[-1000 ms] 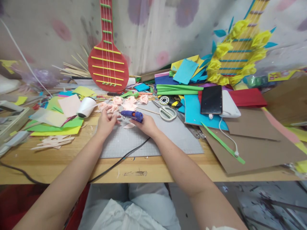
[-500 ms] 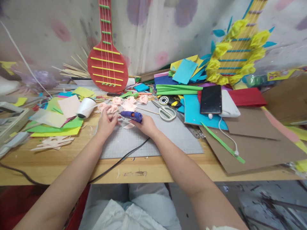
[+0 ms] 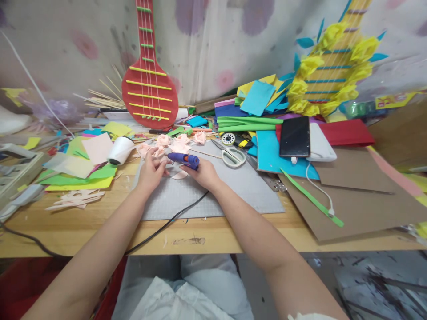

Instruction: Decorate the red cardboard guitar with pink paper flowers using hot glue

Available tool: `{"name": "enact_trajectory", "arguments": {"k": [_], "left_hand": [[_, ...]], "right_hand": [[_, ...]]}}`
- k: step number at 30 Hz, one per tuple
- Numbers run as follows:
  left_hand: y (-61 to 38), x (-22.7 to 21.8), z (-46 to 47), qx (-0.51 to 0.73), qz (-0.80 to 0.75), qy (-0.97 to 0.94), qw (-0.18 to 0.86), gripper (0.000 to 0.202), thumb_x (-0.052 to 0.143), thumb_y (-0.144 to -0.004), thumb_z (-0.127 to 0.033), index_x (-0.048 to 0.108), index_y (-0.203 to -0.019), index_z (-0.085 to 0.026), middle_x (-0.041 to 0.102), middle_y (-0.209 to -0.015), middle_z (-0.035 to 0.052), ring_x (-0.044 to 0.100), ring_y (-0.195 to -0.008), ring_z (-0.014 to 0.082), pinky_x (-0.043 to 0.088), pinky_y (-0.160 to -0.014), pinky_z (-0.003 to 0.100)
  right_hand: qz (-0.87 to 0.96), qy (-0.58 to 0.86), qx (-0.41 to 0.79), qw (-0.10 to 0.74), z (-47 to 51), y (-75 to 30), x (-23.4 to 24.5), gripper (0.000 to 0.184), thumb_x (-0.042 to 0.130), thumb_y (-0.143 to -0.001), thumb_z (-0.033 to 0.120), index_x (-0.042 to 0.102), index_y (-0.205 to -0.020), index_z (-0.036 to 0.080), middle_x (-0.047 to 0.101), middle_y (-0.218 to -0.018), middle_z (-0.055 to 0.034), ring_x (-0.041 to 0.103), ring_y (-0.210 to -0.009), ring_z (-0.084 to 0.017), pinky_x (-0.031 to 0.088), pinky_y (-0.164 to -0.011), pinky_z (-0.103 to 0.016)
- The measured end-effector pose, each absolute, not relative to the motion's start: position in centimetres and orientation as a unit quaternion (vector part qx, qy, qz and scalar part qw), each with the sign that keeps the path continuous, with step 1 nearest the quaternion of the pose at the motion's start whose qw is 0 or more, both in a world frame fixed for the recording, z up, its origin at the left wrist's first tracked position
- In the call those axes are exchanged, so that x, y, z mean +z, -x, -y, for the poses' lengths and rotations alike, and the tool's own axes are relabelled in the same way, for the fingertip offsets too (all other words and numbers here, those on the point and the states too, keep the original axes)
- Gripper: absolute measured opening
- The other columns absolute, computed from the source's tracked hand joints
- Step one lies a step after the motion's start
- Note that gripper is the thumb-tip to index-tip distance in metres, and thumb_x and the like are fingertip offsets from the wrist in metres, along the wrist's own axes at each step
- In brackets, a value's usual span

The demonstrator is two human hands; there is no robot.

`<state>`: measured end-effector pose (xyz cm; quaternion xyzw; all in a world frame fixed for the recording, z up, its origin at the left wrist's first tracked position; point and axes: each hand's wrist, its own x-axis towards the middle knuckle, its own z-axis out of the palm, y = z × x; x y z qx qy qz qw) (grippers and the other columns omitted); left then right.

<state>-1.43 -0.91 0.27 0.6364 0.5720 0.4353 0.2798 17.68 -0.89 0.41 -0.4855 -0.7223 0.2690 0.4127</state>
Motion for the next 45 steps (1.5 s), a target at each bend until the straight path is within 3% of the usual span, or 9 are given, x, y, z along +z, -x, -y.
{"name": "enact_trajectory", "arguments": {"k": [5, 11, 19, 24, 29, 33, 45], "left_hand": [[1.2, 0.2, 0.7, 0.476, -0.558, -0.556, 0.390, 0.061, 0.054, -0.079, -0.026, 0.027, -0.132, -0.018, 0.068, -0.085, 0.0055, 0.055, -0.041, 0.0084, 0.043, -0.040, 0.020], [1.5, -0.6, -0.1, 0.536, -0.509, -0.516, 0.433, 0.054, 0.051, -0.080, -0.027, 0.030, -0.129, -0.017, 0.067, -0.083, 0.0057, 0.057, -0.048, 0.0085, 0.048, -0.044, 0.021], [1.8, -1.4, -0.5, 0.537, -0.513, -0.530, 0.409, 0.053, 0.051, -0.078, -0.020, 0.033, -0.128, -0.017, 0.067, -0.084, 0.0066, 0.054, -0.049, 0.0078, 0.041, -0.043, 0.018], [1.6, -1.7, -0.6, 0.550, -0.474, -0.521, 0.449, 0.066, 0.049, -0.079, -0.018, 0.017, -0.136, -0.025, 0.063, -0.105, 0.0092, 0.064, -0.068, 0.0110, 0.053, -0.059, 0.025], [1.4, -1.9, -0.5, 0.560, -0.448, -0.525, 0.458, 0.072, 0.051, -0.082, -0.026, 0.006, -0.139, -0.032, 0.047, -0.133, 0.0135, 0.064, -0.092, 0.0150, 0.055, -0.076, 0.033], [1.5, -1.8, -0.3, 0.547, -0.451, -0.561, 0.427, 0.071, 0.049, -0.084, -0.028, 0.006, -0.140, -0.032, 0.047, -0.133, 0.0126, 0.060, -0.103, 0.0169, 0.055, -0.080, 0.034], [1.7, -1.5, 0.1, 0.519, -0.467, -0.615, 0.367, 0.067, 0.049, -0.085, -0.024, 0.013, -0.142, -0.028, 0.051, -0.130, 0.0120, 0.056, -0.111, 0.0212, 0.055, -0.083, 0.036]], "right_hand": [[0.668, 0.484, 0.304, 0.477, 0.7, -17.6, 0.1, 0.035, 0.060, -0.073, 0.048, 0.068, -0.087, 0.017, 0.069, -0.082, -0.0040, 0.062, -0.075, -0.019, 0.047, -0.070, -0.029], [0.682, 0.484, 0.298, 0.460, 0.8, -17.7, 0.3, 0.033, 0.061, -0.072, 0.047, 0.068, -0.086, 0.018, 0.069, -0.081, -0.0038, 0.062, -0.074, -0.019, 0.047, -0.070, -0.030], [0.699, 0.491, 0.280, 0.438, 0.8, -17.8, 0.3, 0.032, 0.061, -0.072, 0.048, 0.067, -0.082, 0.018, 0.068, -0.078, -0.0039, 0.060, -0.070, -0.018, 0.047, -0.069, -0.030], [0.710, 0.483, 0.289, 0.424, 0.9, -17.8, 0.4, 0.034, 0.059, -0.073, 0.049, 0.067, -0.082, 0.017, 0.067, -0.076, -0.0029, 0.059, -0.069, -0.017, 0.045, -0.067, -0.029], [0.740, 0.478, 0.276, 0.384, 1.2, -17.8, 0.9, 0.034, 0.058, -0.074, 0.050, 0.066, -0.079, 0.017, 0.064, -0.070, -0.0013, 0.055, -0.063, -0.015, 0.041, -0.061, -0.025], [0.746, 0.478, 0.274, 0.375, 1.4, -17.7, 1.2, 0.032, 0.060, -0.074, 0.048, 0.065, -0.076, 0.017, 0.064, -0.069, -0.0008, 0.054, -0.062, -0.014, 0.039, -0.060, -0.024], [0.749, 0.490, 0.257, 0.364, 1.4, -17.6, 1.3, 0.030, 0.060, -0.074, 0.046, 0.065, -0.076, 0.016, 0.064, -0.069, -0.0017, 0.054, -0.061, -0.013, 0.038, -0.058, -0.023]]}}
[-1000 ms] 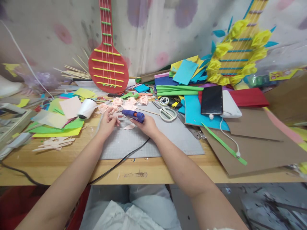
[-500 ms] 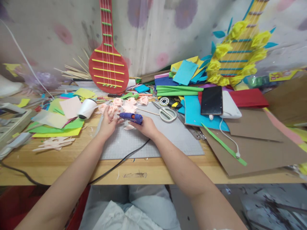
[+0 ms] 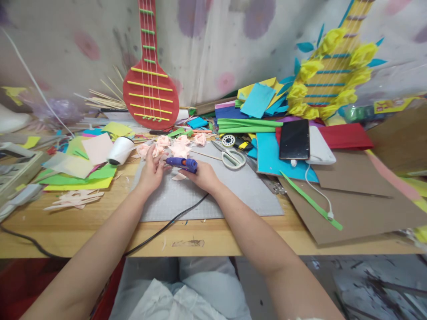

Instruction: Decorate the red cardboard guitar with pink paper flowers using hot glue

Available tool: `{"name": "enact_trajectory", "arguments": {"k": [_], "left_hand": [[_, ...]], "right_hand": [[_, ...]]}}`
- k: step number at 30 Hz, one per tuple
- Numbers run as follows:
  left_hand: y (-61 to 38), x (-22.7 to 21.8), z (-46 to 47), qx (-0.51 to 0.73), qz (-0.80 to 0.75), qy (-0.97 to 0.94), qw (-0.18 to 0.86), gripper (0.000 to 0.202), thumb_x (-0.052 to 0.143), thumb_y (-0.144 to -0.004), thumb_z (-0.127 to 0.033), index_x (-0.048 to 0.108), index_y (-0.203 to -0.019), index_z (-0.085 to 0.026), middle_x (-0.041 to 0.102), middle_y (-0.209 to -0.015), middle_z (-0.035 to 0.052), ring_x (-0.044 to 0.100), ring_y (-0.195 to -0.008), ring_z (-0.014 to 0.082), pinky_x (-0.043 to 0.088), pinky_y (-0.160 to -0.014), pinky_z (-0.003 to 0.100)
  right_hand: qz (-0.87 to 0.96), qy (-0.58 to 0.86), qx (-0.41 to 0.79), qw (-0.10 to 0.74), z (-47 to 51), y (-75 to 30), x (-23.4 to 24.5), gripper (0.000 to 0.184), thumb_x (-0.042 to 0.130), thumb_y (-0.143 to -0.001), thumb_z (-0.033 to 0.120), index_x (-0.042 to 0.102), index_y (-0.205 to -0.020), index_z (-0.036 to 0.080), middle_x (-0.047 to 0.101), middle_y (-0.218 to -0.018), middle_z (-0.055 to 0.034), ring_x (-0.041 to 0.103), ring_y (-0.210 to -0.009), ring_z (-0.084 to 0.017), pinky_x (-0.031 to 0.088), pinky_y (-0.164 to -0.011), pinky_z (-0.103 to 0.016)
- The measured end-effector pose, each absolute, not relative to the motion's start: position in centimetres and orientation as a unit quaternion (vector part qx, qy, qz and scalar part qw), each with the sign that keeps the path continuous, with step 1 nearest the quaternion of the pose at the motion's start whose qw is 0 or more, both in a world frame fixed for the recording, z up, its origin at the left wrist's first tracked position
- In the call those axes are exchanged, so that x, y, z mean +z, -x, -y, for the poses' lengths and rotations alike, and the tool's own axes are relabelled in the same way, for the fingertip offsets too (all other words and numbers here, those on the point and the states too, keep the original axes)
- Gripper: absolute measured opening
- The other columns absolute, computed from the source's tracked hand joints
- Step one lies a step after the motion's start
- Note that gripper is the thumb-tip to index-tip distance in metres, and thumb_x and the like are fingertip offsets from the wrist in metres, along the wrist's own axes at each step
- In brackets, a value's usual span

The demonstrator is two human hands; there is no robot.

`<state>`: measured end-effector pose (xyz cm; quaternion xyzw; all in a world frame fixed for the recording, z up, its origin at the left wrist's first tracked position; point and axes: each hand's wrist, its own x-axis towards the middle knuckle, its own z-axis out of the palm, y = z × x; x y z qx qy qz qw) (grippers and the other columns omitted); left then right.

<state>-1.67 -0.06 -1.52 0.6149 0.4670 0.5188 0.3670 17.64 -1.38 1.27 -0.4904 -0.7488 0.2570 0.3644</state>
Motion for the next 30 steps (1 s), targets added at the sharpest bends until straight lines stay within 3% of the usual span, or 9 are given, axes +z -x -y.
{"name": "enact_trajectory", "arguments": {"k": [21, 25, 30], "left_hand": [[1.5, -1.2, 0.4, 0.512, -0.465, -0.620, 0.371, 0.065, 0.043, -0.084, -0.016, 0.013, -0.140, -0.031, 0.053, -0.127, 0.0091, 0.060, -0.104, 0.0167, 0.055, -0.081, 0.036], [1.5, -1.3, 0.3, 0.523, -0.459, -0.615, 0.371, 0.064, 0.046, -0.084, -0.020, 0.016, -0.139, -0.033, 0.051, -0.126, 0.0096, 0.060, -0.104, 0.0177, 0.055, -0.081, 0.036], [1.4, -1.2, 0.3, 0.533, -0.463, -0.604, 0.369, 0.060, 0.048, -0.085, -0.028, 0.018, -0.137, -0.032, 0.044, -0.128, 0.0119, 0.061, -0.102, 0.0200, 0.056, -0.077, 0.034]], "right_hand": [[0.730, 0.504, 0.238, 0.396, 0.9, -17.8, 0.5, 0.032, 0.059, -0.074, 0.048, 0.068, -0.084, 0.018, 0.068, -0.077, -0.0047, 0.060, -0.069, -0.019, 0.043, -0.063, -0.028], [0.701, 0.505, 0.260, 0.430, 0.9, -17.8, 0.4, 0.033, 0.059, -0.073, 0.049, 0.067, -0.085, 0.019, 0.069, -0.080, -0.0043, 0.062, -0.072, -0.020, 0.045, -0.065, -0.029], [0.599, 0.554, 0.262, 0.515, 0.3, -18.2, 0.4, 0.037, 0.059, -0.071, 0.052, 0.065, -0.078, 0.016, 0.065, -0.068, -0.0049, 0.061, -0.067, -0.020, 0.046, -0.060, -0.029]]}}
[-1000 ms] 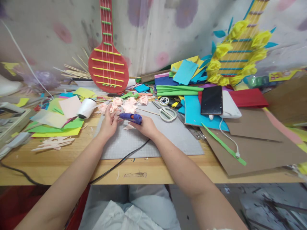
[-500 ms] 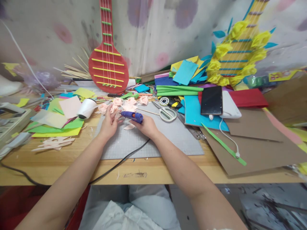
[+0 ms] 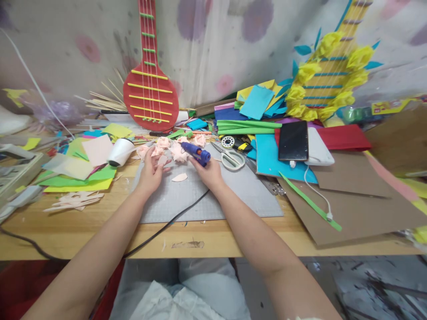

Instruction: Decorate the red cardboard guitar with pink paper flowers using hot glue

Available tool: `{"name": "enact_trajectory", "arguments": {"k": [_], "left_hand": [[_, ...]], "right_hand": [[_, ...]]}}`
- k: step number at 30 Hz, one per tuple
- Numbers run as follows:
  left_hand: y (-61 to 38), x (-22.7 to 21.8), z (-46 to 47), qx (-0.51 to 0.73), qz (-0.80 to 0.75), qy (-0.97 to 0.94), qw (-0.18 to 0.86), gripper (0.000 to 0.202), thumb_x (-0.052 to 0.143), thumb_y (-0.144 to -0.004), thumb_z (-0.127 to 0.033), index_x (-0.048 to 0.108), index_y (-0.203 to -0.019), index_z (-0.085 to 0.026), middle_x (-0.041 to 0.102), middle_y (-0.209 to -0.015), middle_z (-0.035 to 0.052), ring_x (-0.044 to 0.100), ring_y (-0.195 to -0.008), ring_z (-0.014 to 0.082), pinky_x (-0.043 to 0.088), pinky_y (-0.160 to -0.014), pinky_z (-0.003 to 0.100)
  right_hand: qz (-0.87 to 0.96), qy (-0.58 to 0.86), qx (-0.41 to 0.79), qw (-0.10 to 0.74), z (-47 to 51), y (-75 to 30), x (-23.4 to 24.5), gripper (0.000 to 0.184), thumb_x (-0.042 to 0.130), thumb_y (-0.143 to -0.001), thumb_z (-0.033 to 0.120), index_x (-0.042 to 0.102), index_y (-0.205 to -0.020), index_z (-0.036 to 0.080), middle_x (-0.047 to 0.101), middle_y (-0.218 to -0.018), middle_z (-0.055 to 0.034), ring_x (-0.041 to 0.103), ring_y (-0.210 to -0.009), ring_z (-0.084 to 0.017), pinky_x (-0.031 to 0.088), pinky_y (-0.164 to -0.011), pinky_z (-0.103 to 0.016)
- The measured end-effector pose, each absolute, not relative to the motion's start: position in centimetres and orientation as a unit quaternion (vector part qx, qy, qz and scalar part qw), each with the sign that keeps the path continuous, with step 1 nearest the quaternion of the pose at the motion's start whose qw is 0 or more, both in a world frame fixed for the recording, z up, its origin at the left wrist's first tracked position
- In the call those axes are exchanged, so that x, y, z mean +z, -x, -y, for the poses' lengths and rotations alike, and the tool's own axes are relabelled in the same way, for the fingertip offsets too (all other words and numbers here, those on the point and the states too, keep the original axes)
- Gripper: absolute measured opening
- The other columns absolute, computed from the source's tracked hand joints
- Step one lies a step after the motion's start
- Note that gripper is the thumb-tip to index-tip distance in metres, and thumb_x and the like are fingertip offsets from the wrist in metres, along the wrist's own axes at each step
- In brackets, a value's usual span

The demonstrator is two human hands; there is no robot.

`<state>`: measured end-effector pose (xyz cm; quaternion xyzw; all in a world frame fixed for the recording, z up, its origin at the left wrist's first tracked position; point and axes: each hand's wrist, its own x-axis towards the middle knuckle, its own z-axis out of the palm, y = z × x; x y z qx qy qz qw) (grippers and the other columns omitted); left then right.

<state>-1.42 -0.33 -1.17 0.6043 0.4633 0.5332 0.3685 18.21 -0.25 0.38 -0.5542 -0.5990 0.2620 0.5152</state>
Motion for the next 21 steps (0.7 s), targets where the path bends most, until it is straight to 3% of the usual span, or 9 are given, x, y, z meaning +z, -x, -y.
{"name": "enact_trajectory", "arguments": {"k": [5, 10, 17, 21], "left_hand": [[1.3, -0.9, 0.3, 0.550, -0.478, -0.580, 0.365, 0.057, 0.048, -0.085, -0.028, 0.020, -0.134, -0.032, 0.043, -0.122, 0.0103, 0.063, -0.097, 0.0198, 0.057, -0.073, 0.031], [1.3, -0.8, 0.2, 0.566, -0.500, -0.545, 0.364, 0.055, 0.047, -0.081, -0.021, 0.023, -0.129, -0.031, 0.042, -0.114, 0.0065, 0.066, -0.084, 0.0141, 0.058, -0.069, 0.030], [1.7, -0.6, 0.2, 0.565, -0.541, -0.540, 0.312, 0.043, 0.053, -0.075, -0.021, 0.034, -0.114, -0.022, 0.051, -0.095, 0.0038, 0.064, -0.079, 0.0151, 0.053, -0.052, 0.023], [2.1, -0.9, -0.1, 0.555, -0.588, -0.538, 0.238, 0.037, 0.060, -0.071, -0.026, 0.037, -0.100, -0.021, 0.055, -0.091, 0.0034, 0.061, -0.082, 0.0162, 0.051, -0.054, 0.024]], "right_hand": [[0.498, 0.643, 0.231, 0.534, -1.2, -19.6, -0.2, 0.031, 0.054, -0.073, 0.044, 0.060, -0.085, 0.016, 0.063, -0.069, -0.0065, 0.060, -0.062, -0.021, 0.047, -0.060, -0.033], [0.476, 0.669, 0.251, 0.513, -1.8, -20.4, -0.9, 0.024, 0.055, -0.067, 0.032, 0.053, -0.087, 0.018, 0.062, -0.070, -0.0040, 0.055, -0.050, -0.017, 0.046, -0.056, -0.032], [0.515, 0.707, 0.231, 0.427, -1.1, -20.3, -0.2, 0.033, 0.055, -0.063, 0.025, 0.043, -0.093, 0.020, 0.060, -0.082, -0.0086, 0.058, -0.070, -0.024, 0.045, -0.069, -0.039], [0.517, 0.720, 0.208, 0.413, -0.9, -20.1, 0.0, 0.041, 0.055, -0.062, 0.024, 0.038, -0.099, 0.020, 0.057, -0.094, -0.0100, 0.057, -0.081, -0.025, 0.044, -0.075, -0.041]]}}
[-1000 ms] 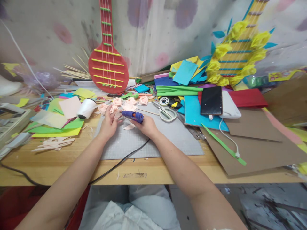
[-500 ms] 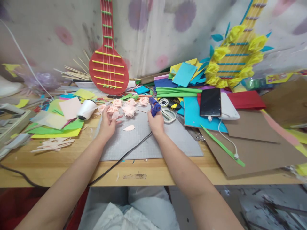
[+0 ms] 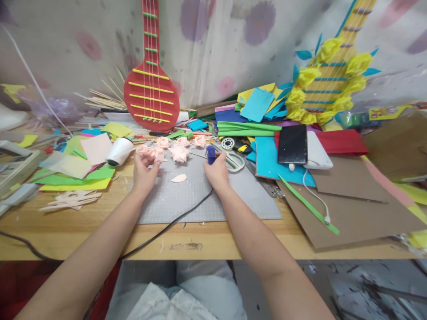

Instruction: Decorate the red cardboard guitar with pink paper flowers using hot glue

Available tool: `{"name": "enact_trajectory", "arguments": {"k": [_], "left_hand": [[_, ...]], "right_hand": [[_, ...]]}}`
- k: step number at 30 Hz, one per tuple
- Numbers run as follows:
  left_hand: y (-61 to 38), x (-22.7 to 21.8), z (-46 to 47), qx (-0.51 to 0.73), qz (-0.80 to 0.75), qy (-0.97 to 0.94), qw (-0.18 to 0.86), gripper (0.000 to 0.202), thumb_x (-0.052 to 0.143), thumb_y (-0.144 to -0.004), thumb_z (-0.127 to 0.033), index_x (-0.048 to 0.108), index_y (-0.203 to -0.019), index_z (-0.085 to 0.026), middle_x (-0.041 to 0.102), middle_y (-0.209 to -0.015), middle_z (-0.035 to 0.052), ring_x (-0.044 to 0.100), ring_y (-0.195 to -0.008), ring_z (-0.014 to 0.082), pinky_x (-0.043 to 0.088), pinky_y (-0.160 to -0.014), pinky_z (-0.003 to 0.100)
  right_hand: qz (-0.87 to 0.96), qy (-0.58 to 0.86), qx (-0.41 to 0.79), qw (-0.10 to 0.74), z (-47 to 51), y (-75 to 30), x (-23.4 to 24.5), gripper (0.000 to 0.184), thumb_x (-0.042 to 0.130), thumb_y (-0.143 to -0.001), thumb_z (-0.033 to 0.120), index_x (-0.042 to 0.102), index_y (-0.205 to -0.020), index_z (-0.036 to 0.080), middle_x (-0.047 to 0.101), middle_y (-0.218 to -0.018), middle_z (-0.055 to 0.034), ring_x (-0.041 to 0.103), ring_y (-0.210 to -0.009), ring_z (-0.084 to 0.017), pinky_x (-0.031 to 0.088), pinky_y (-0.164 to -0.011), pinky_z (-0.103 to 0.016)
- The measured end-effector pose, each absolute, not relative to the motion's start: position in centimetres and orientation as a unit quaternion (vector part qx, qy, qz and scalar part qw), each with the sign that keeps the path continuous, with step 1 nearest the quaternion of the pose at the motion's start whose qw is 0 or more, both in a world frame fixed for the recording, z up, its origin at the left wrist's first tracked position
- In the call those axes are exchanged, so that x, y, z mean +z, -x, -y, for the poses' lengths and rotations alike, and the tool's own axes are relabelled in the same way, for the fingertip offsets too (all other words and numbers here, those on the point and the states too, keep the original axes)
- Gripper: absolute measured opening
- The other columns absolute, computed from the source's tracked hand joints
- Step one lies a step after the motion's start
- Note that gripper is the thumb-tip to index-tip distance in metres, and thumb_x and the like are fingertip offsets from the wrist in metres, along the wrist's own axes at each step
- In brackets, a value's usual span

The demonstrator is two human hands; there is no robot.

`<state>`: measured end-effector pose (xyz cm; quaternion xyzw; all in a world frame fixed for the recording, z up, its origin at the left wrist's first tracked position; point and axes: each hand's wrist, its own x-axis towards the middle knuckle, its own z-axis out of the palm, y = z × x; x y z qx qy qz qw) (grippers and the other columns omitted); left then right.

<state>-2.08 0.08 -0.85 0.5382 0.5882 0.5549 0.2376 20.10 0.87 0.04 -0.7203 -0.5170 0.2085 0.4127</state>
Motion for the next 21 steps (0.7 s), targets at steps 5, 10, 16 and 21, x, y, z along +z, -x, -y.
{"name": "enact_trajectory", "arguments": {"k": [5, 10, 16, 21], "left_hand": [[1.8, -0.8, 0.0, 0.550, -0.588, -0.559, 0.200, 0.034, 0.060, -0.071, -0.026, 0.036, -0.094, -0.021, 0.058, -0.085, 0.0015, 0.062, -0.075, 0.0147, 0.049, -0.053, 0.024], [0.9, 0.0, 0.9, 0.527, -0.574, -0.620, 0.090, 0.038, 0.057, -0.073, -0.019, 0.036, -0.105, -0.020, 0.065, -0.083, 0.0016, 0.064, -0.076, 0.0142, 0.050, -0.063, 0.025], [-0.2, 0.5, 1.4, 0.488, -0.522, -0.697, -0.057, 0.036, 0.054, -0.077, -0.020, 0.043, -0.112, -0.017, 0.069, -0.088, 0.0046, 0.066, -0.083, 0.0163, 0.049, -0.074, 0.028], [-0.7, 0.5, 1.5, 0.479, -0.440, -0.753, -0.103, 0.030, 0.050, -0.081, -0.021, 0.047, -0.111, -0.016, 0.070, -0.084, 0.0058, 0.065, -0.088, 0.0168, 0.048, -0.076, 0.028]], "right_hand": [[0.540, 0.701, 0.089, 0.457, -0.4, -19.9, 1.0, 0.058, 0.060, -0.060, 0.028, 0.034, -0.111, 0.018, 0.048, -0.109, -0.0121, 0.048, -0.103, -0.027, 0.041, -0.086, -0.046], [0.591, 0.576, -0.014, 0.565, 1.3, -18.4, 2.4, 0.056, 0.062, -0.066, 0.033, 0.033, -0.112, 0.020, 0.042, -0.111, -0.0107, 0.046, -0.104, -0.023, 0.040, -0.090, -0.044], [0.561, 0.476, 0.324, 0.595, 1.9, -14.8, 1.2, 0.072, 0.070, -0.059, 0.035, 0.027, -0.117, 0.026, 0.039, -0.108, -0.0052, 0.056, -0.072, -0.010, 0.050, -0.066, -0.030], [0.436, 0.422, 0.553, 0.571, 0.9, -14.1, 0.3, 0.094, 0.078, -0.050, 0.036, 0.020, -0.124, 0.032, 0.043, -0.105, -0.0010, 0.058, -0.070, -0.009, 0.051, -0.072, -0.033]]}}
